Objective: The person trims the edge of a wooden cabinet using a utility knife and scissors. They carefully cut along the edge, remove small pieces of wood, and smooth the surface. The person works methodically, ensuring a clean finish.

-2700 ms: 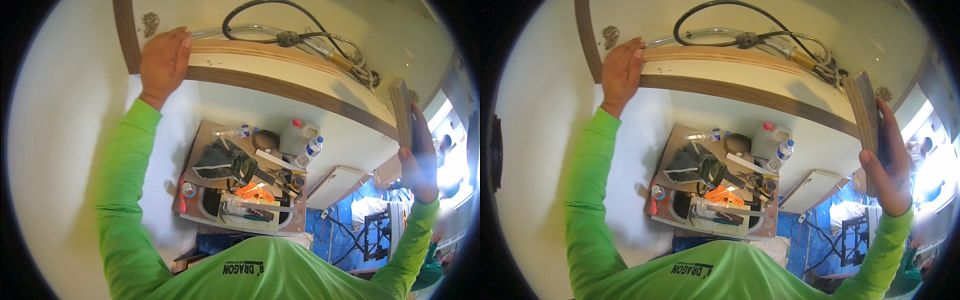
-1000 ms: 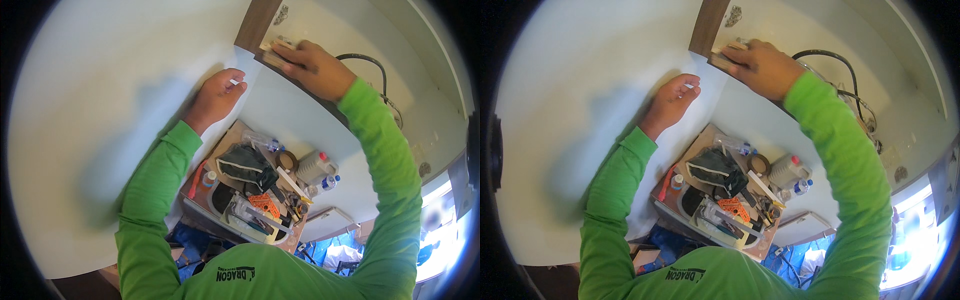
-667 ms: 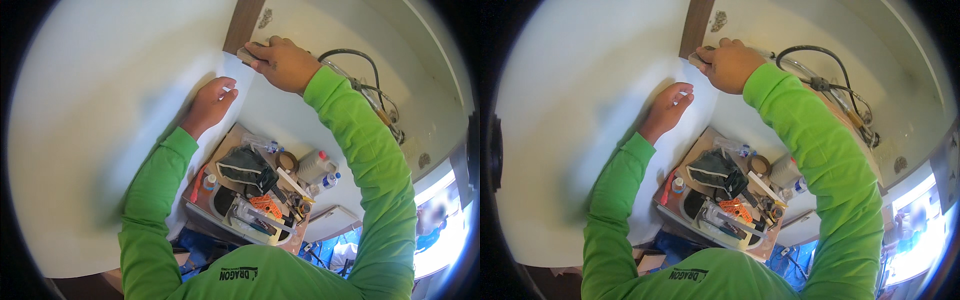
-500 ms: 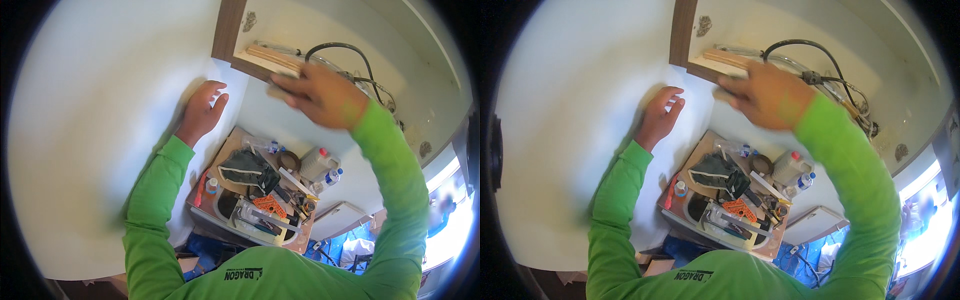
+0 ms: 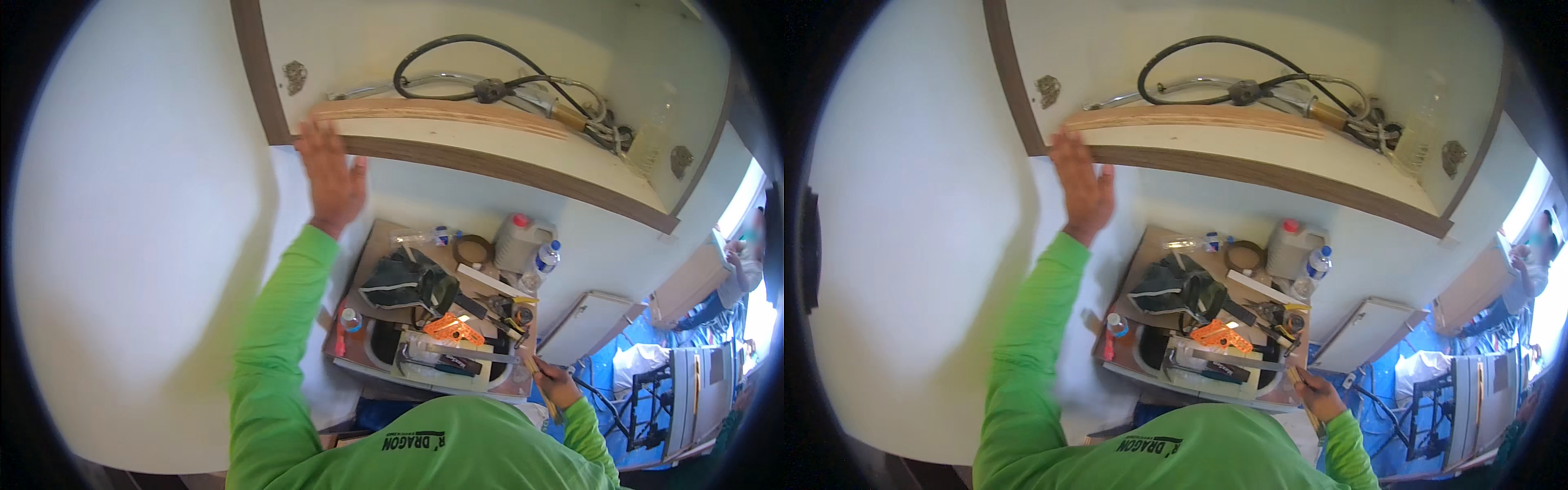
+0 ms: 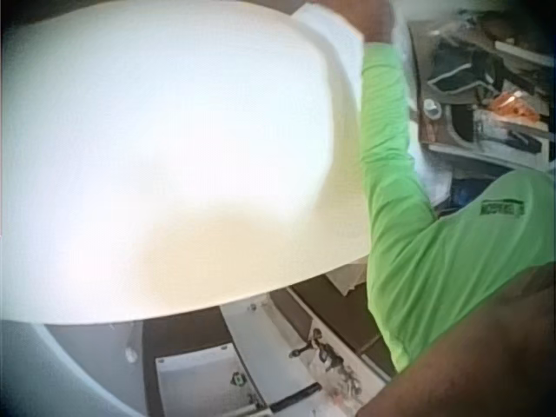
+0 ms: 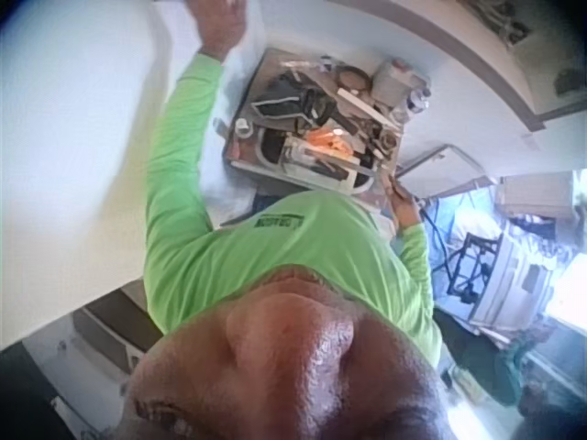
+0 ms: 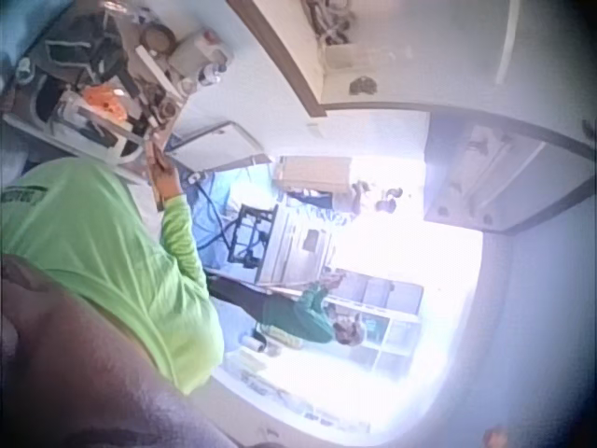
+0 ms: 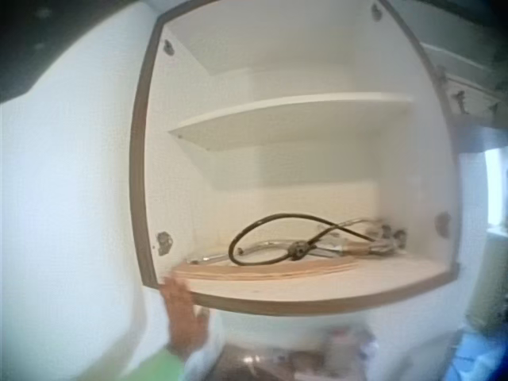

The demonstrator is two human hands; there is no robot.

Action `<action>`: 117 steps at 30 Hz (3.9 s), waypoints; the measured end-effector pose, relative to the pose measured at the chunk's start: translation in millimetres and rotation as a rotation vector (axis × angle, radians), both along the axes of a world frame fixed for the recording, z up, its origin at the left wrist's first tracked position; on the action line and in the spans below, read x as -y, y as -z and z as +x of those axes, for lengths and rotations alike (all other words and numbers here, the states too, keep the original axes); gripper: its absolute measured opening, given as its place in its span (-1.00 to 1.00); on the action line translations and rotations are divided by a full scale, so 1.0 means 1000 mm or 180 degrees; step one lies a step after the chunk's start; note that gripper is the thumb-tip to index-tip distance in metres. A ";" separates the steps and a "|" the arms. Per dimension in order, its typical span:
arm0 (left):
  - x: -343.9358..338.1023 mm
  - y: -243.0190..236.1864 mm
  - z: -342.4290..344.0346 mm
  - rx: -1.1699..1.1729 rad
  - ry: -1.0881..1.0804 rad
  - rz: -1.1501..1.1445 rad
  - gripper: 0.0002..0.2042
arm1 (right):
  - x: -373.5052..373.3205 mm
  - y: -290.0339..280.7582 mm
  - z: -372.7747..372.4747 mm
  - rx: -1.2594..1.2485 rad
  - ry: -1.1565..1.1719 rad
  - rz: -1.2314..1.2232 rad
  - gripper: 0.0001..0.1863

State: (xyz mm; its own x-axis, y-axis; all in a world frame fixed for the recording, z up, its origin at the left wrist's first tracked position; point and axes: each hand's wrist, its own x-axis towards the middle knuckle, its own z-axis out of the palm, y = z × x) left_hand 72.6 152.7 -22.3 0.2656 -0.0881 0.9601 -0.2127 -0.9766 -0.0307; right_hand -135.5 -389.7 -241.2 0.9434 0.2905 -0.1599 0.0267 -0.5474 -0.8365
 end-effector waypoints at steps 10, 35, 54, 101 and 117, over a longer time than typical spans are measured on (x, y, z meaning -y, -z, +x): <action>-0.015 0.002 -0.019 0.0039 0.0194 -0.0316 -0.26 | -0.033 -0.061 0.031 -0.0788 0.0132 0.1312 -0.32; -0.063 -0.018 -0.117 -0.0026 0.0262 -0.0510 -0.60 | -0.183 -0.151 0.066 -0.0553 -0.0015 0.2587 -0.23; -0.076 -0.009 -0.165 -0.0825 0.1311 -0.0782 -0.50 | -0.427 -0.381 0.183 0.1615 -0.1489 0.0460 -0.66; -0.060 0.050 -0.131 -0.1356 0.1622 -0.2110 -0.11 | -0.445 -0.374 0.208 0.3071 -0.1128 -0.0811 -0.60; -0.071 0.049 -0.125 -0.1377 0.1868 -0.2358 -0.11 | -0.462 -0.372 0.208 0.3241 -0.1073 -0.0854 -0.60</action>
